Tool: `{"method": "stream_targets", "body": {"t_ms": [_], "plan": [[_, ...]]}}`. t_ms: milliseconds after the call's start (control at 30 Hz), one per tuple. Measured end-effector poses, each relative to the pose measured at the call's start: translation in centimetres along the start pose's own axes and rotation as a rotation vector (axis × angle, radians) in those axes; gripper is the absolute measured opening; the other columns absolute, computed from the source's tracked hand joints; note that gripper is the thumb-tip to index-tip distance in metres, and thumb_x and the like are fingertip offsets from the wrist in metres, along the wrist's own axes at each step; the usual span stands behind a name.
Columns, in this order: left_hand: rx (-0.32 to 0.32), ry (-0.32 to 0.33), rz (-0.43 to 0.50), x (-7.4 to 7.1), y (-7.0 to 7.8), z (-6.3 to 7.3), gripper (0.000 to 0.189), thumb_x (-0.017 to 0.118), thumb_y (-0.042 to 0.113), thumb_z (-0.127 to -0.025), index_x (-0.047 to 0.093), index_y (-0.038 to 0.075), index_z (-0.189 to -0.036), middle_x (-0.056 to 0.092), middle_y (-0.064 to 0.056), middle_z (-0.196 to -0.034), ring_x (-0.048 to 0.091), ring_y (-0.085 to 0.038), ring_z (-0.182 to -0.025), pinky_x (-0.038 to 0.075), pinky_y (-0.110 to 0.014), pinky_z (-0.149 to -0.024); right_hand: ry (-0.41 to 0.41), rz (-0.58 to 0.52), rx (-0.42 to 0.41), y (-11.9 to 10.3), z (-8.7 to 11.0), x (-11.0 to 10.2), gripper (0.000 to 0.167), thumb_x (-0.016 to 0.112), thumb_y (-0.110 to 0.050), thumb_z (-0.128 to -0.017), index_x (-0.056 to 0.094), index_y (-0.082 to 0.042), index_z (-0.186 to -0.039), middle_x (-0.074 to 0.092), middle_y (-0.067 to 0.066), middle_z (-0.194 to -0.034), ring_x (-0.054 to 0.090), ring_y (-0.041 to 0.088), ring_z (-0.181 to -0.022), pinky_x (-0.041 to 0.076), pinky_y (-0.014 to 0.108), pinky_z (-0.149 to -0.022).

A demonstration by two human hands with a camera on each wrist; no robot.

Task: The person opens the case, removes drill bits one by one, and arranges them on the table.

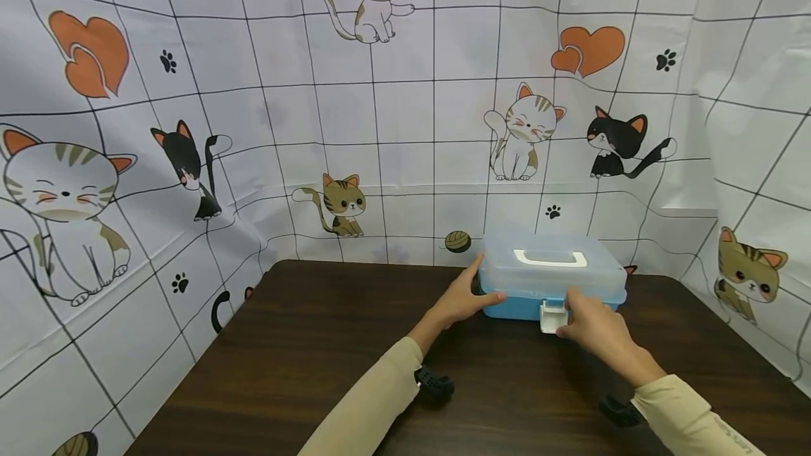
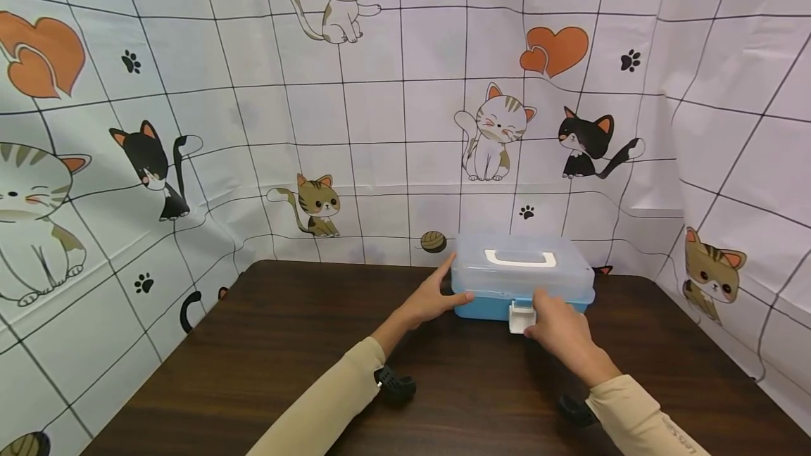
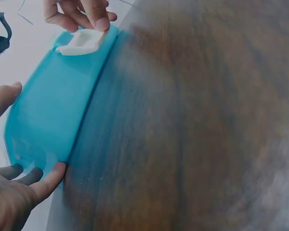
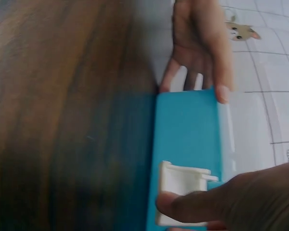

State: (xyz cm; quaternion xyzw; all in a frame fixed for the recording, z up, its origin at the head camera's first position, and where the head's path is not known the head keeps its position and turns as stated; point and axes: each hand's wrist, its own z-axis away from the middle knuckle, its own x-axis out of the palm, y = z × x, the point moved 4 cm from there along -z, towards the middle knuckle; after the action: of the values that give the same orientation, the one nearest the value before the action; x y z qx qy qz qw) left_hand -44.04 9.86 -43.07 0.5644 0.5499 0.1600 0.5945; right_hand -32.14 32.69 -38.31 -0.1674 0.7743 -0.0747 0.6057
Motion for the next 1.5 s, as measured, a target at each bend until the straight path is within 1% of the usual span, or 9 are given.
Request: {"method": "stream_targets", "body": {"t_ms": [167, 300, 500, 733, 867, 1000, 1167, 1333, 1500], "plan": [[-0.004, 0.001, -0.009, 0.0, -0.1, 0.1, 0.100, 0.072, 0.054, -0.091, 0.010, 0.031, -0.165, 0.017, 0.000, -0.168, 0.021, -0.026, -0.151, 0.027, -0.057, -0.115, 0.080, 0.028, 0.019, 0.1, 0.2, 1.0, 0.043, 0.086, -0.013, -0.081, 0.049, -0.001, -0.098, 0.055, 0.006, -0.071, 0.054, 0.025, -0.057, 0.042, 0.044, -0.046], [-0.008, 0.003, -0.012, 0.1, -0.1, 0.1, 0.100, 0.072, 0.056, -0.090, 0.011, 0.032, -0.165, 0.017, 0.001, -0.168, 0.021, -0.026, -0.151, 0.027, -0.058, -0.115, 0.103, 0.005, 0.040, 0.1, 0.5, 1.4, 0.044, 0.085, -0.012, -0.082, 0.048, 0.000, -0.103, 0.058, 0.005, -0.074, 0.057, 0.024, -0.058, 0.043, 0.045, -0.047], [-0.004, 0.006, -0.015, 0.0, -0.1, -0.1, 0.099, 0.072, 0.057, -0.090, 0.010, 0.036, -0.165, 0.018, 0.000, -0.168, 0.022, -0.027, -0.151, 0.028, -0.059, -0.114, 0.117, -0.108, 0.088, 0.3, 0.9, 1.7, 0.048, 0.084, -0.010, -0.084, 0.048, 0.002, -0.114, 0.061, 0.005, -0.082, 0.055, 0.020, -0.060, 0.042, 0.042, -0.049], [-0.003, 0.005, -0.022, -0.1, -0.1, -0.1, 0.100, 0.072, 0.057, -0.090, 0.011, 0.034, -0.165, 0.018, 0.000, -0.168, 0.022, -0.027, -0.151, 0.028, -0.058, -0.115, 0.164, -0.312, 0.126, 0.8, 0.8, 2.5, 0.053, 0.082, -0.008, -0.086, 0.043, 0.011, -0.117, 0.062, 0.025, -0.092, 0.062, 0.034, -0.075, 0.051, 0.045, -0.060], [0.003, 0.008, -0.020, -0.1, 0.0, 0.0, 0.099, 0.072, 0.057, -0.090, 0.011, 0.033, -0.165, 0.018, -0.001, -0.167, 0.022, -0.027, -0.151, 0.028, -0.059, -0.114, 0.144, -0.384, 0.222, 1.1, 0.7, 2.5, 0.050, 0.077, -0.017, -0.093, 0.048, 0.016, -0.118, 0.063, 0.032, -0.103, 0.063, 0.041, -0.090, 0.053, 0.049, -0.070], [0.007, 0.005, -0.024, -0.1, -0.1, 0.0, 0.099, 0.072, 0.056, -0.090, 0.010, 0.034, -0.165, 0.018, -0.001, -0.168, 0.022, -0.027, -0.151, 0.027, -0.059, -0.114, 0.087, -0.468, 0.286, 1.4, 0.5, 2.2, 0.045, 0.066, -0.020, -0.100, 0.054, 0.019, -0.120, 0.065, 0.028, -0.102, 0.068, 0.036, -0.087, 0.056, 0.043, -0.069], [0.004, 0.000, -0.028, -0.1, -0.1, -0.1, 0.099, 0.071, 0.057, -0.091, 0.009, 0.036, -0.165, 0.018, -0.001, -0.168, 0.022, -0.027, -0.151, 0.028, -0.058, -0.114, 0.047, -0.567, 0.306, 1.5, 0.7, 1.6, 0.042, 0.059, -0.017, -0.104, 0.053, 0.019, -0.125, 0.062, 0.029, -0.108, 0.068, 0.037, -0.093, 0.060, 0.039, -0.071], [0.010, 0.001, -0.021, -0.1, 0.0, -0.1, 0.100, 0.071, 0.056, -0.091, 0.010, 0.031, -0.166, 0.019, -0.002, -0.167, 0.024, -0.028, -0.150, 0.029, -0.059, -0.113, 0.023, -0.651, 0.328, 1.6, 0.7, 1.4, 0.053, 0.058, -0.026, -0.106, 0.050, 0.019, -0.132, 0.060, 0.035, -0.116, 0.065, 0.043, -0.102, 0.061, 0.037, -0.073], [0.016, -0.003, -0.013, -0.2, 0.0, 0.0, 0.099, 0.071, 0.055, -0.091, 0.010, 0.030, -0.166, 0.018, -0.002, -0.167, 0.025, -0.029, -0.150, 0.031, -0.060, -0.113, -0.010, -0.819, 0.381, 2.3, 0.5, 1.8, 0.056, 0.053, -0.024, -0.108, 0.041, 0.022, -0.138, 0.056, 0.036, -0.118, 0.065, 0.040, -0.103, 0.060, 0.040, -0.078]]}}
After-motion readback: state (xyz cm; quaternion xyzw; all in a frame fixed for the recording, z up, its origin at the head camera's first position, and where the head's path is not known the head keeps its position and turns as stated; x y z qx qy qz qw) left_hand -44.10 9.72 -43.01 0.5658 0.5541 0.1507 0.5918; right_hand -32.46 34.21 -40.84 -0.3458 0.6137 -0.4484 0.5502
